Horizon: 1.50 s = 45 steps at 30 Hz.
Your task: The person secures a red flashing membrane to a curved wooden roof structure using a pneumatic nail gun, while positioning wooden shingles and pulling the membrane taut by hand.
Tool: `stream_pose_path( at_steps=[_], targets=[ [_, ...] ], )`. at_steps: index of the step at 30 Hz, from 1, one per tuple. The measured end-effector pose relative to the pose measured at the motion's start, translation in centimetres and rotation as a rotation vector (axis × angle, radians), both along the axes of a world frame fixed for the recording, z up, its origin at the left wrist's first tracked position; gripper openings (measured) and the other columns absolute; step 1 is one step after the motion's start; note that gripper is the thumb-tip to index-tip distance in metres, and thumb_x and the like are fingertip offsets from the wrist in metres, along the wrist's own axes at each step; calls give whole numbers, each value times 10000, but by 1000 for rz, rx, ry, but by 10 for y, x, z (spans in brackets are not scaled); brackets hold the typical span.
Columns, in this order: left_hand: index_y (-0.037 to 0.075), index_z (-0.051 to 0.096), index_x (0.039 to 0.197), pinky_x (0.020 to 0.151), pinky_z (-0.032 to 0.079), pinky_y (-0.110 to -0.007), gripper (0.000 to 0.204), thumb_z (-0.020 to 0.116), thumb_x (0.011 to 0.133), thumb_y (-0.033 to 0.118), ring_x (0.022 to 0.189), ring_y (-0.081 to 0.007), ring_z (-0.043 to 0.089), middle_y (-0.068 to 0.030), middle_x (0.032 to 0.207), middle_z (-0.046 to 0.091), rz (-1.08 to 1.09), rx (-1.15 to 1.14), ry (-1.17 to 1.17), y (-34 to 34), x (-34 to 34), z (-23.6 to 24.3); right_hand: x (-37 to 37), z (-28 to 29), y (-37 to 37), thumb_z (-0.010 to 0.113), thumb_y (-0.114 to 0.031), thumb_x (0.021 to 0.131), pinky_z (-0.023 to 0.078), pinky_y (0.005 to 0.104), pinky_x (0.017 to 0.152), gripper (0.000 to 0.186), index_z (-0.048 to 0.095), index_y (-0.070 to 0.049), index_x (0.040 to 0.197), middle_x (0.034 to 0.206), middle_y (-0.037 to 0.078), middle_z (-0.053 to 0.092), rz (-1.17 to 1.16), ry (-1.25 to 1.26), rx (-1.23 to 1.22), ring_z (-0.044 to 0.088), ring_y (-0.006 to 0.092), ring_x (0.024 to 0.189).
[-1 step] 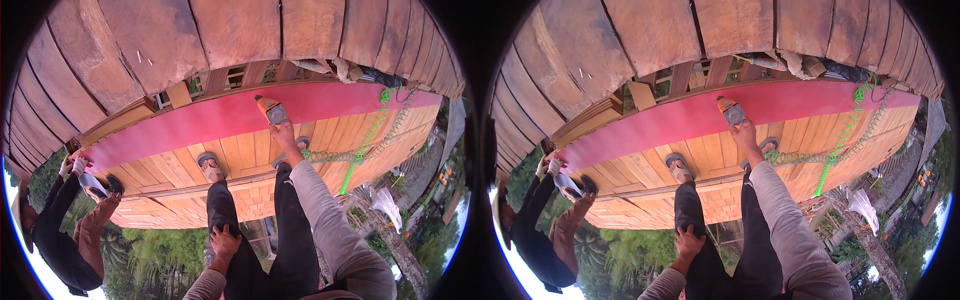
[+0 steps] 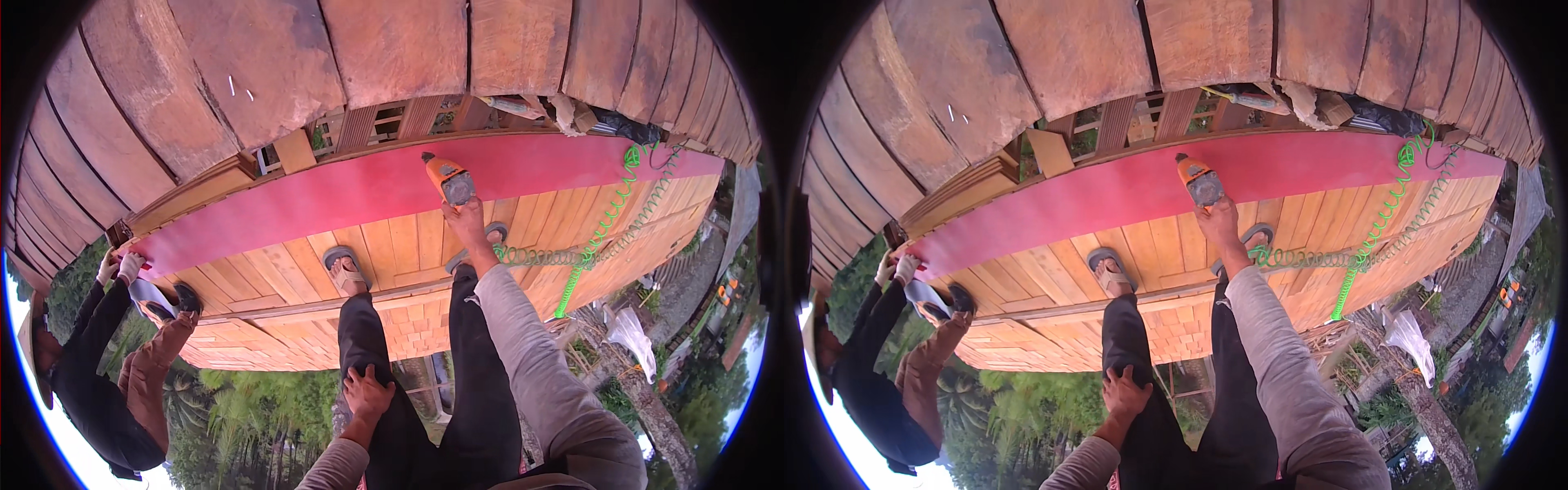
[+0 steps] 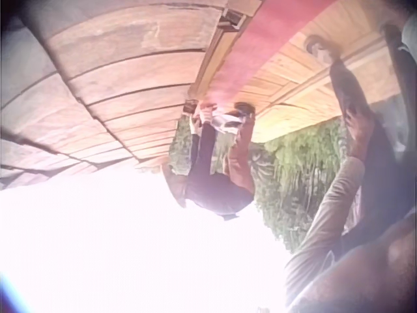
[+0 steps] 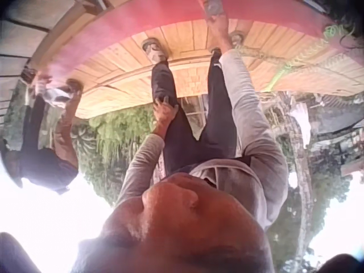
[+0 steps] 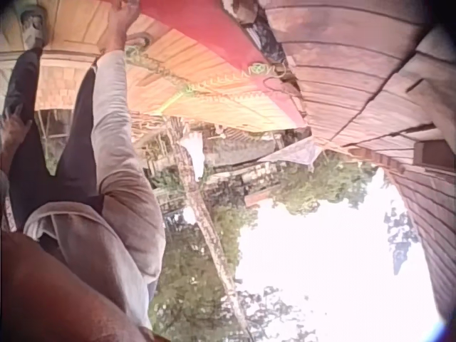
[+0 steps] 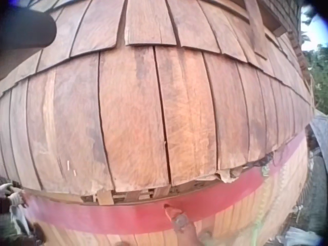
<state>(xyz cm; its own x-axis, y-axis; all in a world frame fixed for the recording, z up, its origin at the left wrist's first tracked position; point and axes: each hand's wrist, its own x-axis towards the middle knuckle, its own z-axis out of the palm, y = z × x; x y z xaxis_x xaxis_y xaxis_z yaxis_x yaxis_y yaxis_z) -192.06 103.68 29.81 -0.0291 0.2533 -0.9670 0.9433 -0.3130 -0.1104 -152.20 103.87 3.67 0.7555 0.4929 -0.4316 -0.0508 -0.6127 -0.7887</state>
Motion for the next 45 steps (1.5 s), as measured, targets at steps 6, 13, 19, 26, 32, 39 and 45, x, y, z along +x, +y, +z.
stream_pose_path(
  at_steps=[6,13,19,26,32,39,45],
  targets=[
    [192,527,1499,1113,438,-537,792,794,812,484,1359,-464,469,-252,1539,387,20,30,28,7,-17,7,-41,21,30,681,-74,852,515,394,576,72,631,-30,880,817,94,671,38,-137,-13,646,194,658],
    [178,548,1478,1116,434,-541,771,796,807,465,1350,-474,469,-264,1544,385,44,30,16,10,-20,8,-67,52,44,642,37,885,433,290,522,115,612,-42,807,749,-4,629,-392,158,350,528,70,591],
    [170,556,1462,1107,441,-544,751,799,810,452,1328,-479,483,-271,1538,388,37,23,-38,10,-14,4,-45,26,41,660,74,867,395,292,500,200,572,-75,766,708,-53,555,-305,150,166,482,66,573],
    [172,551,1463,1101,444,-543,755,803,808,452,1331,-480,482,-278,1539,386,55,19,-8,16,-19,6,-63,45,57,679,39,876,384,280,487,178,578,-75,783,671,-45,549,-484,231,345,501,71,546],
    [163,556,1454,1095,446,-546,741,793,818,460,1319,-478,489,-275,1514,400,40,41,-30,11,-21,5,-54,25,54,650,6,887,436,302,486,129,600,-65,792,649,-15,593,-282,145,428,558,92,523],
    [144,528,1478,1109,425,-548,744,761,847,464,1343,-470,471,-280,1516,393,27,-8,-27,18,-22,7,-66,21,53,651,56,866,443,305,538,160,561,-55,795,694,16,594,-37,11,71,577,121,602],
    [162,515,1501,1115,434,-539,777,763,839,484,1338,-470,492,-268,1527,397,45,-19,11,28,-37,11,-143,79,109,714,-12,767,581,476,709,863,439,-206,1561,1057,145,747,449,-260,-140,738,376,875]
  ],
)
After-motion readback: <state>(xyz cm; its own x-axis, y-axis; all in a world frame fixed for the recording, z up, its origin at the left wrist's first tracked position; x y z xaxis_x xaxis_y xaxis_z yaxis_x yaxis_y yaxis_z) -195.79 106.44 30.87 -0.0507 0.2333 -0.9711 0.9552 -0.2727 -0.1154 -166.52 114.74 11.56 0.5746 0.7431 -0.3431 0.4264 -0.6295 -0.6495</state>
